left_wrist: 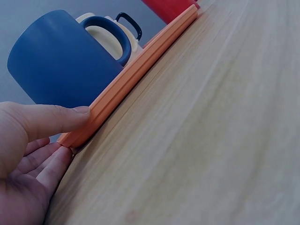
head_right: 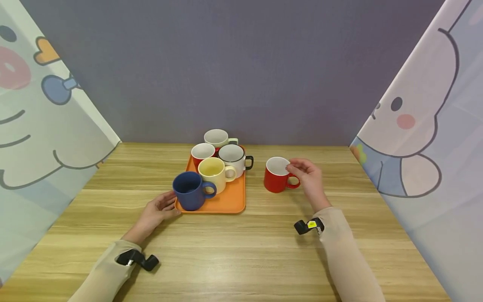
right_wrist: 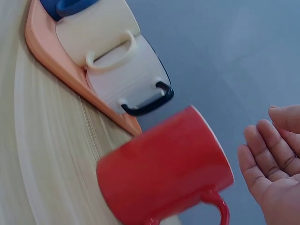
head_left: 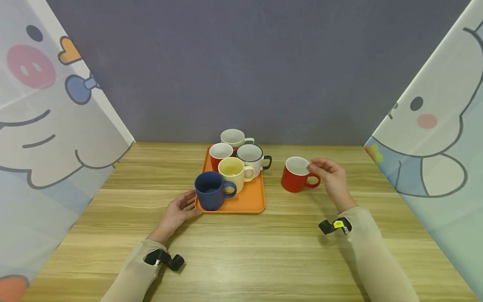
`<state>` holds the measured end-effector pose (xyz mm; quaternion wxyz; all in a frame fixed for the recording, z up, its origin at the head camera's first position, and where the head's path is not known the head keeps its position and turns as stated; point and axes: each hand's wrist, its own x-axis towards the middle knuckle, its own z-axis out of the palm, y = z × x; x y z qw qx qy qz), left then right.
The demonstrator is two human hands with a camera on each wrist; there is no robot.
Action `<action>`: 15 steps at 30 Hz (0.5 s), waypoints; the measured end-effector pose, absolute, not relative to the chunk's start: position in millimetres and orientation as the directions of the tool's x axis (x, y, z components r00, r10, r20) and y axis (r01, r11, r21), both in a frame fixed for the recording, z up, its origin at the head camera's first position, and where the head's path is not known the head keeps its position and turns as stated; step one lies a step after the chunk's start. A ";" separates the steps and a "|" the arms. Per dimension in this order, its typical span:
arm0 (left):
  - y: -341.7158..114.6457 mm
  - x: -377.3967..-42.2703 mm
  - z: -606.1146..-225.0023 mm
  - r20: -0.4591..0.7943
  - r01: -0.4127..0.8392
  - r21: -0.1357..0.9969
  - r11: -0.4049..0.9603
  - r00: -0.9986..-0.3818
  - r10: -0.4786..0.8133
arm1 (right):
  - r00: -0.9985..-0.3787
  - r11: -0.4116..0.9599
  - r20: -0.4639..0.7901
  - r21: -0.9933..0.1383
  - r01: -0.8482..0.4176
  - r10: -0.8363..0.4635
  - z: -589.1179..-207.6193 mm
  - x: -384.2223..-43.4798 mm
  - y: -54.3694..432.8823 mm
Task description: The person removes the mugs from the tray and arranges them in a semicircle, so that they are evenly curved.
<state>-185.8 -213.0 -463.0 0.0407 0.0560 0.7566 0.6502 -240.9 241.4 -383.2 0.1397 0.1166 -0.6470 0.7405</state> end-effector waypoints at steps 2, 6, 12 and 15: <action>-212.7 -185.7 -463.2 0.013 0.032 0.989 0.146 -0.991 0.135 | -0.934 -0.116 0.355 -0.926 -0.358 0.046 -382.4 -240.1 236.6; -212.1 -185.6 -463.1 0.017 0.037 0.988 0.151 -0.991 0.133 | -0.929 -0.115 0.369 -0.922 -0.369 0.023 -382.6 -238.7 226.5; -212.8 -185.9 -463.9 0.020 0.040 0.988 0.148 -0.991 0.135 | -0.951 -0.062 0.309 -0.950 -0.307 -0.018 -383.7 -236.8 214.2; -212.7 -185.6 -464.3 0.022 0.041 0.989 0.145 -0.991 0.135 | -0.957 -0.048 0.289 -0.957 -0.287 -0.037 -384.7 -236.3 207.8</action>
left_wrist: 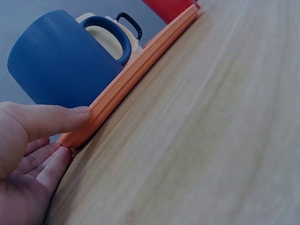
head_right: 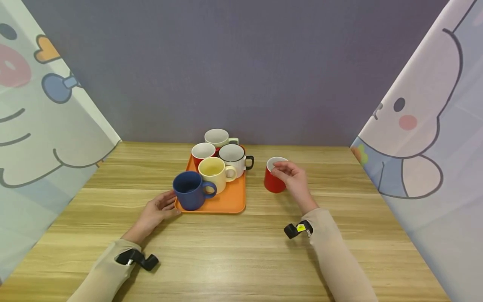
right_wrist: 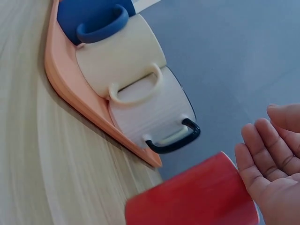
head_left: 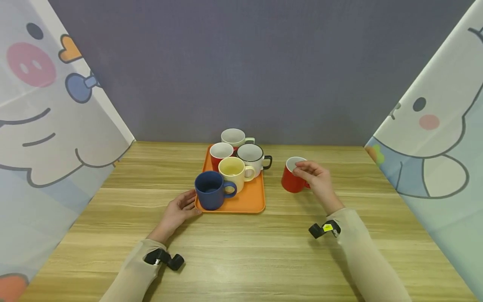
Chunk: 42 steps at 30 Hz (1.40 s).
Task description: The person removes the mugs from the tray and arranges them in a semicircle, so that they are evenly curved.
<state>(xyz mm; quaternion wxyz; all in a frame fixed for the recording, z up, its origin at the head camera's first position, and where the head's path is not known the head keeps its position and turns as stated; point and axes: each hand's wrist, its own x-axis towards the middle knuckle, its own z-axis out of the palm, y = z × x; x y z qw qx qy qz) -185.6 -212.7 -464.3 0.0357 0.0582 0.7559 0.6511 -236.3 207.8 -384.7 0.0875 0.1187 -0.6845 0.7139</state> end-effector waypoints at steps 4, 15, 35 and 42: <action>-212.0 -185.3 -463.3 0.022 0.042 0.988 0.148 -0.991 0.132 | -0.951 -0.038 0.302 -0.953 -0.300 -0.062 -388.2 -237.5 199.5; -210.7 -185.8 -462.6 0.014 0.032 0.988 0.154 -0.993 0.120 | -0.947 0.042 0.287 -0.954 -0.296 -0.143 -404.3 -238.0 179.6; -209.8 -186.2 -463.5 0.026 0.047 0.984 0.173 -0.993 0.119 | -0.937 0.105 0.220 -0.961 -0.256 -0.271 -430.6 -238.8 135.7; -211.0 -186.4 -463.5 0.012 0.032 0.986 0.162 -0.993 0.120 | -0.926 0.115 0.174 -0.968 -0.223 -0.334 -434.7 -241.1 123.4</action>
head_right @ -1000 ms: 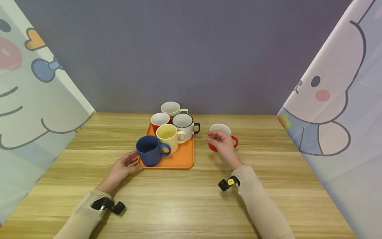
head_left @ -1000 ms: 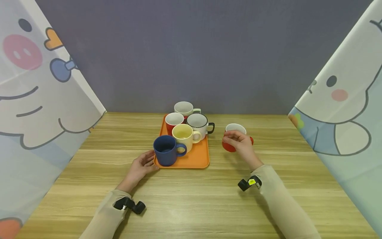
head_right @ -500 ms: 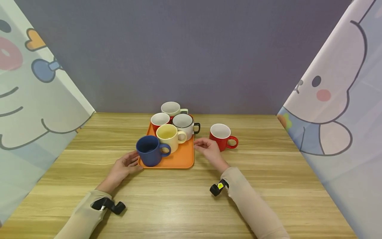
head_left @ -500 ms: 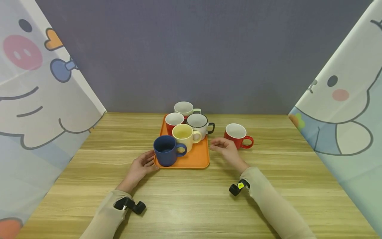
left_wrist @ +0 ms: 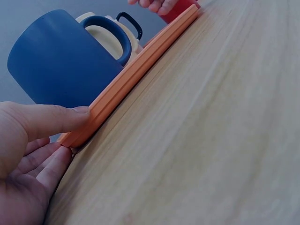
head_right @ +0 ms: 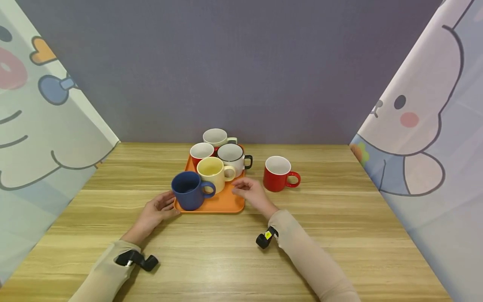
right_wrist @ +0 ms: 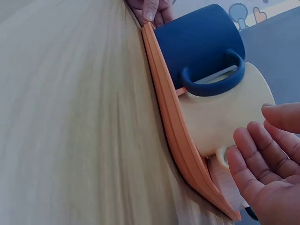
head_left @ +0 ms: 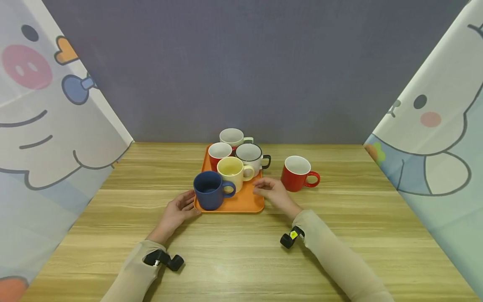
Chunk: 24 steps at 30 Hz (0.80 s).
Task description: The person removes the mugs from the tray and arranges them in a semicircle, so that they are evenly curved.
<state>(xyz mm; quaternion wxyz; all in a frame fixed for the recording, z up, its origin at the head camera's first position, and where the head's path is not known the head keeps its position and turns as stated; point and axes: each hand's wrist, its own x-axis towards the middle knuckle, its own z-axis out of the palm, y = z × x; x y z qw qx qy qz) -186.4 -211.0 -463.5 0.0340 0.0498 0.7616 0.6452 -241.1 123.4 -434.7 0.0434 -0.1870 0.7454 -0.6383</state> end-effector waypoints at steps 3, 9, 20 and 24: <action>-210.8 -186.3 -463.7 0.011 0.031 0.986 0.165 -0.993 0.118 | -0.924 0.106 0.149 -0.975 -0.197 -0.351 -435.5 -240.8 117.7; -210.3 -186.2 -464.5 0.017 0.036 0.986 0.163 -0.993 0.120 | -0.915 0.106 0.160 -0.971 -0.213 -0.371 -438.0 -241.6 105.4; -211.2 -186.9 -465.2 0.024 0.043 0.986 0.160 -0.992 0.120 | -0.899 0.118 0.198 -0.958 -0.262 -0.389 -438.2 -243.0 84.6; -212.1 -186.5 -465.0 0.027 0.046 0.987 0.155 -0.992 0.123 | -0.903 0.101 0.199 -0.962 -0.255 -0.380 -438.3 -242.9 78.7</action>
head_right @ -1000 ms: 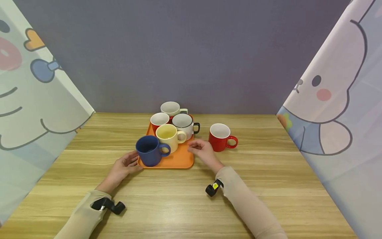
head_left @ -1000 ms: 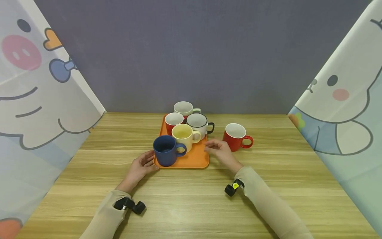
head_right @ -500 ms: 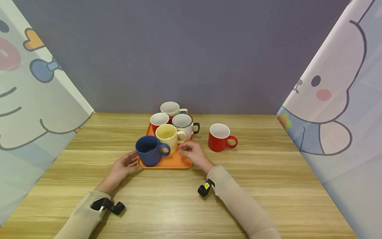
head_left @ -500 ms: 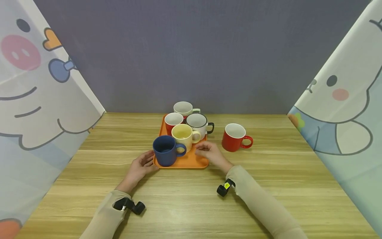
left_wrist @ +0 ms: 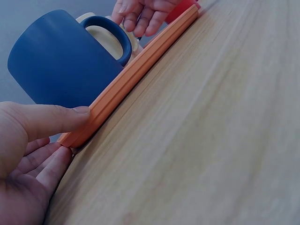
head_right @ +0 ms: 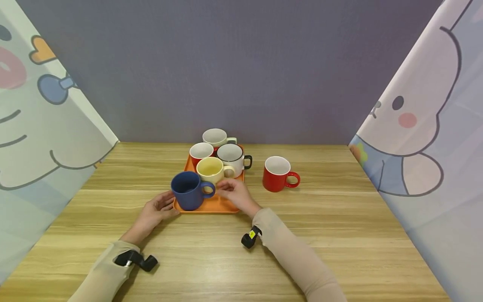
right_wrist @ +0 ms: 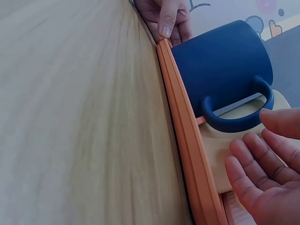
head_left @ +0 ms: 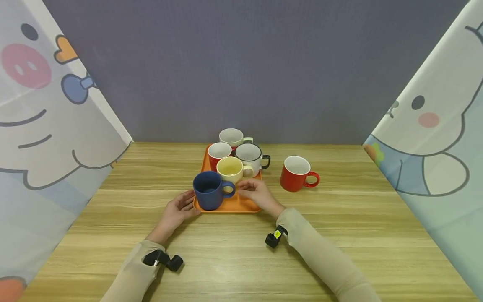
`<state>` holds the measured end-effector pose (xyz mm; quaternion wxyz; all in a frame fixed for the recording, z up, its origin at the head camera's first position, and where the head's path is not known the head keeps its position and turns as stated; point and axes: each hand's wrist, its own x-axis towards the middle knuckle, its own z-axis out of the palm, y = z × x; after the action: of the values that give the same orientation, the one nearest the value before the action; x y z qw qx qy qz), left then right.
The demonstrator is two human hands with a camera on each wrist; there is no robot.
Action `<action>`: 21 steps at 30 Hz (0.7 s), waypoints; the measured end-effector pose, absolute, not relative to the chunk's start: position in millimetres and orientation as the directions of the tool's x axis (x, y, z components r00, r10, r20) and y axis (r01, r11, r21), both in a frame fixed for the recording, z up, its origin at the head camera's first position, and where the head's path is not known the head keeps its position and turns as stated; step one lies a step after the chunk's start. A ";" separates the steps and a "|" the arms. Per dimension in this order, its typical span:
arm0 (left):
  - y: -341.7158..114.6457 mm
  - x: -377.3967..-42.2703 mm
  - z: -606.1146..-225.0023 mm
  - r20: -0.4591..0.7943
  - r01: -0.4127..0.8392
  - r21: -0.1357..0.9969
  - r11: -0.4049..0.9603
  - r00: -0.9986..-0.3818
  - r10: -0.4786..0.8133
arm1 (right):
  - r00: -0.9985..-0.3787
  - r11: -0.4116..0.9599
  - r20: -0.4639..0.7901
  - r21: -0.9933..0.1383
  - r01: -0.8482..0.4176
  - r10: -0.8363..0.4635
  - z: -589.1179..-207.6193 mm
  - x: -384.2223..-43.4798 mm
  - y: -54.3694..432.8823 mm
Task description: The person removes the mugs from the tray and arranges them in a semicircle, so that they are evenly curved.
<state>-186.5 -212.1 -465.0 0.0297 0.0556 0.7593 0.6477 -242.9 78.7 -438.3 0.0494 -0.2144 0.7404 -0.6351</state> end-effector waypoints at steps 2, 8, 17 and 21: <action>-212.1 -186.4 -464.8 0.027 0.046 0.987 0.155 -0.992 0.125 | -0.904 0.092 0.202 -0.963 -0.254 -0.377 -438.3 -242.6 77.4; -213.0 -185.9 -463.8 0.031 0.050 0.987 0.152 -0.992 0.124 | -0.903 0.087 0.202 -0.964 -0.252 -0.378 -436.5 -241.0 73.4; -214.3 -183.9 -463.7 0.027 0.045 0.988 0.149 -0.992 0.125 | -0.907 0.101 0.200 -0.962 -0.253 -0.370 -435.8 -240.5 68.5; -213.2 -182.3 -463.0 0.025 0.044 0.988 0.149 -0.991 0.131 | -0.916 0.125 0.185 -0.962 -0.244 -0.357 -434.1 -239.4 67.6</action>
<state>-182.3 -213.2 -463.0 0.0336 0.0580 0.7572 0.6497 -239.4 67.6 -434.1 0.0449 -0.2004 0.7487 -0.6303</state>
